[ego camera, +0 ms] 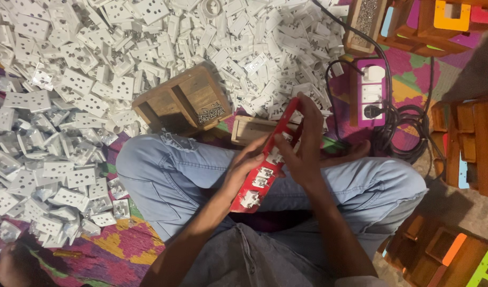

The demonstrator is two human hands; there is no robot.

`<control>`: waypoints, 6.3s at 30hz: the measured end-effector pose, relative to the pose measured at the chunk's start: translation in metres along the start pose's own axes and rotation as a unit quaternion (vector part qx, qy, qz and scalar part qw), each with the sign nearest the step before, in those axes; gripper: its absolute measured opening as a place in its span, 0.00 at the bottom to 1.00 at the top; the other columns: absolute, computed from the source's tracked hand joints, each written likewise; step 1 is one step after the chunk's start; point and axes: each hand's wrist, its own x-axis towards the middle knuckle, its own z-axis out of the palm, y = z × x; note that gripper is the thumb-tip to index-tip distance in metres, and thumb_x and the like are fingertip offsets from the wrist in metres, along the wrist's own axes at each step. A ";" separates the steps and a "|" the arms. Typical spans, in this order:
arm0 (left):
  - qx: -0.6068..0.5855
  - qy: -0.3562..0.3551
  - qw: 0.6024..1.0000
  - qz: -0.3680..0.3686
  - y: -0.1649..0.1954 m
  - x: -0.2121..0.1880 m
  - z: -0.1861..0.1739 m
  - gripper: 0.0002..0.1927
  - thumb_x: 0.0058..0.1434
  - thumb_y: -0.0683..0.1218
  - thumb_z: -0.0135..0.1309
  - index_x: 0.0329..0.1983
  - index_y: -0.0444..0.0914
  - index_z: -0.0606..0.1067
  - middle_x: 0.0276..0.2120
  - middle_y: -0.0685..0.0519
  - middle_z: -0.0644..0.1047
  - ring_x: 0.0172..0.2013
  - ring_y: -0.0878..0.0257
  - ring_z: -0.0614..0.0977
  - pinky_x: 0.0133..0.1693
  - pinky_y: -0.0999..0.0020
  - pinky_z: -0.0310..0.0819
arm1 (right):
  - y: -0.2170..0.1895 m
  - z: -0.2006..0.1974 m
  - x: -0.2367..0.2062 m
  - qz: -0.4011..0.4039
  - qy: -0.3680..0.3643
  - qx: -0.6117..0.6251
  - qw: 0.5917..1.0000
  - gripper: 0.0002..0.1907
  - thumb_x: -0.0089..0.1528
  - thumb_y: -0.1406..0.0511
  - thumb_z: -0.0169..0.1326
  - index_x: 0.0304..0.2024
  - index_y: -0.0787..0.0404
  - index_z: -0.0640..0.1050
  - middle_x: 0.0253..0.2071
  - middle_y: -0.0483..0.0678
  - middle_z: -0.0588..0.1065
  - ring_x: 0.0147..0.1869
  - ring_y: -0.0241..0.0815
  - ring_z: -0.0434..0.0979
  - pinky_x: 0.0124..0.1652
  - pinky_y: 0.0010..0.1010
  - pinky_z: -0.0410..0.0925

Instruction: The person sits on the floor and assembles white electrical socket modules into a red multi-socket strip. They pick up modules, align them into the strip, and secure them with screws using a screwdriver. The person repeatedly flips the strip to access the back and continues fastening components.

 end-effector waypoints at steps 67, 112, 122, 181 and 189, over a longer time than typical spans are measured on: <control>0.021 0.057 0.998 -0.017 0.008 -0.007 0.019 0.33 0.62 0.48 0.49 0.71 0.35 0.64 0.56 0.43 0.78 0.46 0.59 0.84 0.46 0.65 0.80 | -0.039 -0.003 0.004 -0.061 0.011 -0.206 0.977 0.38 0.61 0.66 0.56 0.72 0.67 0.60 0.75 0.62 0.58 0.78 0.63 0.57 0.68 0.45 0.59; 0.115 0.011 0.992 0.052 0.006 -0.005 0.003 0.30 0.72 0.48 0.44 0.76 0.35 0.59 0.69 0.45 0.68 0.67 0.60 0.71 0.65 0.67 0.65 | -0.018 0.023 -0.003 -0.001 -0.008 -0.118 0.993 0.27 0.73 0.71 0.45 0.75 0.62 0.59 0.79 0.59 0.52 0.79 0.56 0.62 0.65 0.39 0.70; 0.212 -0.024 0.973 0.092 -0.015 -0.001 -0.004 0.28 0.74 0.43 0.44 0.76 0.36 0.58 0.72 0.48 0.65 0.70 0.60 0.66 0.67 0.62 0.65 | -0.012 0.017 -0.002 0.004 0.014 -0.099 0.995 0.24 0.72 0.73 0.42 0.72 0.61 0.60 0.76 0.57 0.58 0.73 0.50 0.68 0.55 0.34 0.73; 0.341 0.227 0.842 0.352 0.100 -0.035 -0.052 0.21 0.65 0.33 0.62 0.60 0.32 0.72 0.48 0.47 0.81 0.48 0.64 0.82 0.52 0.70 0.77 | 0.012 -0.007 0.001 0.271 -0.020 0.180 0.945 0.10 0.70 0.67 0.54 0.53 0.64 0.78 0.44 0.46 0.80 0.38 0.31 0.79 0.36 0.22 0.73; 0.700 0.219 0.633 0.249 0.109 -0.032 -0.036 0.60 0.32 0.60 0.78 0.66 0.29 0.66 0.66 0.37 0.65 0.65 0.40 0.66 0.62 0.46 0.57 | 0.014 -0.007 0.001 0.276 -0.021 0.188 0.942 0.10 0.71 0.67 0.54 0.53 0.64 0.78 0.44 0.45 0.80 0.40 0.31 0.80 0.35 0.22 0.72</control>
